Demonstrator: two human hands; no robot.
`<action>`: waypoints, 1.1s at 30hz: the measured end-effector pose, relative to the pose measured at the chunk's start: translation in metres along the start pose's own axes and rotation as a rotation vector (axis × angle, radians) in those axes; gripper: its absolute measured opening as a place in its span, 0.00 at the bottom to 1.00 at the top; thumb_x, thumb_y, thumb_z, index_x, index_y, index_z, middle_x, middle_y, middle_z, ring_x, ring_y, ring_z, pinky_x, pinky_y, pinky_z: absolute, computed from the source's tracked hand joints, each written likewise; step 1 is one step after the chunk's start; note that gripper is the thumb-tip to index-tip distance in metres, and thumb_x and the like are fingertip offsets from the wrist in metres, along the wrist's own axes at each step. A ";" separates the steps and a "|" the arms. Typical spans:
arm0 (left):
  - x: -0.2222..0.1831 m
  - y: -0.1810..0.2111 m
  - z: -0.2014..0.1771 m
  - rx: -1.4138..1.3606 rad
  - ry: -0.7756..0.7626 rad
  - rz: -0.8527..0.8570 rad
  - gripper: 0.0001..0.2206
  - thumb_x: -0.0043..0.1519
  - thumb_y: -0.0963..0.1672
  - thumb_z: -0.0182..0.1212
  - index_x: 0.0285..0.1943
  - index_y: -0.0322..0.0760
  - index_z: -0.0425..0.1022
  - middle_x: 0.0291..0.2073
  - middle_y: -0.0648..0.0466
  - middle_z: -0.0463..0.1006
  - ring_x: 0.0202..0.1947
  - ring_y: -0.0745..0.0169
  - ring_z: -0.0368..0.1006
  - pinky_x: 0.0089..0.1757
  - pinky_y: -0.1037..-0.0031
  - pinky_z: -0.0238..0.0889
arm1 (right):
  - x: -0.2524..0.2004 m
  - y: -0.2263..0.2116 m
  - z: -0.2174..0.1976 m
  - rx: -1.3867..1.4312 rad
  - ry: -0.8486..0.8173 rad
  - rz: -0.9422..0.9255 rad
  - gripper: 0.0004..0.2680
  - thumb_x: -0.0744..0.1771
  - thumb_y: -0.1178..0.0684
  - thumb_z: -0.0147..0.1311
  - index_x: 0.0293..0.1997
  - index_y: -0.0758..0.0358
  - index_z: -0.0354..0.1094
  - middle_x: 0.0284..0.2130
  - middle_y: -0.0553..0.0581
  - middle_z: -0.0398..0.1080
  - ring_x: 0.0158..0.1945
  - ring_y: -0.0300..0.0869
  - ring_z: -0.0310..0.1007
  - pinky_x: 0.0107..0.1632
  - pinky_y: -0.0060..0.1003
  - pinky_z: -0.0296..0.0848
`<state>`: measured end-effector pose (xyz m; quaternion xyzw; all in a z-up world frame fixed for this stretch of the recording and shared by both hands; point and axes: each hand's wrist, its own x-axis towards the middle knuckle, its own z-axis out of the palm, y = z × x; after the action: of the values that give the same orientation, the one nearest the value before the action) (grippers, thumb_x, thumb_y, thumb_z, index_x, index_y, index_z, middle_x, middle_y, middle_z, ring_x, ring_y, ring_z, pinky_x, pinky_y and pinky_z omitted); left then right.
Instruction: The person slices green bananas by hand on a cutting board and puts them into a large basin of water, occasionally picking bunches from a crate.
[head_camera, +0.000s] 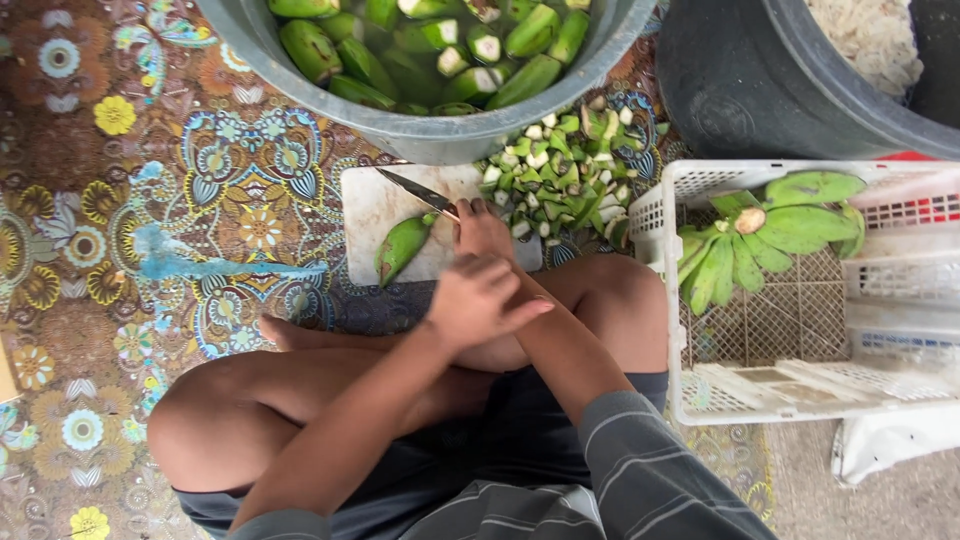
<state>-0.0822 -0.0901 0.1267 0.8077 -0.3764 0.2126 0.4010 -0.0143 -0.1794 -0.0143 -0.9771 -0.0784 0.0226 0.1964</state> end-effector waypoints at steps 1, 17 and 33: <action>-0.005 0.002 0.013 0.088 0.031 0.021 0.22 0.59 0.54 0.54 0.18 0.40 0.60 0.18 0.54 0.61 0.20 0.54 0.66 0.25 0.65 0.60 | -0.002 -0.005 -0.005 -0.024 0.018 -0.021 0.07 0.66 0.52 0.48 0.43 0.62 0.57 0.37 0.62 0.62 0.41 0.55 0.71 0.33 0.47 0.77; -0.120 -0.153 0.012 0.581 -0.360 -0.836 0.27 0.47 0.46 0.67 0.57 0.38 0.71 0.42 0.52 0.71 0.43 0.49 0.73 0.38 0.60 0.72 | -0.013 -0.020 -0.009 0.232 -0.219 0.177 0.07 0.67 0.47 0.42 0.41 0.57 0.57 0.28 0.68 0.72 0.34 0.64 0.75 0.33 0.56 0.73; -0.133 -0.185 0.024 0.514 -0.115 -0.812 0.22 0.48 0.46 0.69 0.52 0.42 0.76 0.44 0.54 0.78 0.46 0.54 0.74 0.45 0.66 0.70 | -0.026 -0.038 -0.019 0.264 -0.306 0.257 0.10 0.68 0.43 0.34 0.41 0.56 0.57 0.29 0.72 0.71 0.38 0.66 0.74 0.40 0.58 0.74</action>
<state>-0.0206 0.0221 -0.0634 0.9727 0.0126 0.0801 0.2175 -0.0441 -0.1558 0.0184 -0.9301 0.0212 0.2052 0.3040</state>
